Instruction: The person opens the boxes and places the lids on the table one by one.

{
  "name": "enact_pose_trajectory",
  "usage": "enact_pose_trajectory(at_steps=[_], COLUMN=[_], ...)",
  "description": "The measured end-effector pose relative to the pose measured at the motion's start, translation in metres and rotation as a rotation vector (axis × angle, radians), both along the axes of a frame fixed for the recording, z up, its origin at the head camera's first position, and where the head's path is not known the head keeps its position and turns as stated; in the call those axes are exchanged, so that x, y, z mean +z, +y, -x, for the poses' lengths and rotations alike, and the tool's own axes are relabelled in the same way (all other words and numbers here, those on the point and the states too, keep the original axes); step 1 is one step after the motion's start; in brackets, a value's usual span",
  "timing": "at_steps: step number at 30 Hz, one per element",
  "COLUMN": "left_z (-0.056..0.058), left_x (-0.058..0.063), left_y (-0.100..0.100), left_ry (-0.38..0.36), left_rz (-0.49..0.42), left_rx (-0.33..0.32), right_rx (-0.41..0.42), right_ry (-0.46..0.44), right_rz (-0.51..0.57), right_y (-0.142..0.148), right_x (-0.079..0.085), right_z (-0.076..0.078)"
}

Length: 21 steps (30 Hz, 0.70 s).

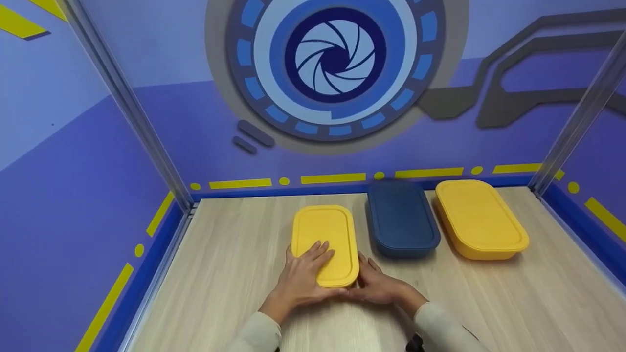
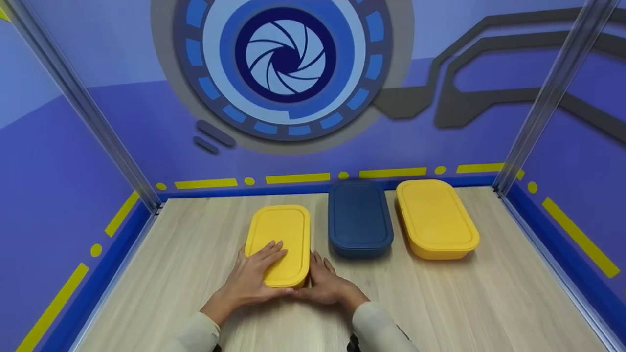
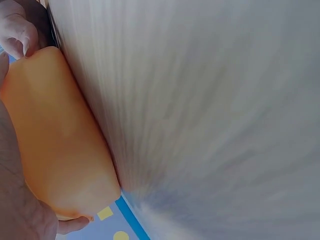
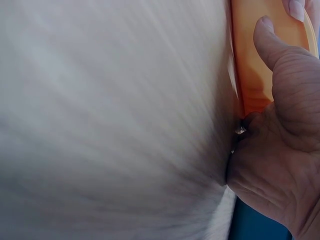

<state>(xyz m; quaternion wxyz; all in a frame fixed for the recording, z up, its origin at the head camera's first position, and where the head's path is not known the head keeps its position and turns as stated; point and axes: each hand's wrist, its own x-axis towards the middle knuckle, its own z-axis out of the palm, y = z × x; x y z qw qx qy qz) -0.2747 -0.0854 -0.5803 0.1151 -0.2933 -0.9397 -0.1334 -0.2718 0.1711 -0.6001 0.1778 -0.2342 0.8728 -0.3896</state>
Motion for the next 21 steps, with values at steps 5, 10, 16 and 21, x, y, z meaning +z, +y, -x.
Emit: enact_pose_trajectory(at_steps=[5,10,16,21], left_z=[-0.0002,0.0009,-0.0002,-0.0037], left_x=[0.0003,0.0025,0.005,0.0065], left_y=[0.0001,0.0001,0.0012,0.0041], left_ry=[-0.005,-0.044,-0.094,-0.124], left_rz=[-0.016,-0.016,0.031,0.19], left_rx=[0.002,0.006,0.013,0.022], right_rx=[0.008,0.009,0.024,0.045], right_ry=[-0.006,-0.012,-0.002,0.018], right_rz=[0.002,0.008,0.019,0.045], right_y=[-0.0001,0.0001,-0.0002,0.0004], right_x=[-0.0006,0.0006,0.0009,-0.0003], right_z=[0.0005,0.0004,0.0004,-0.0003])
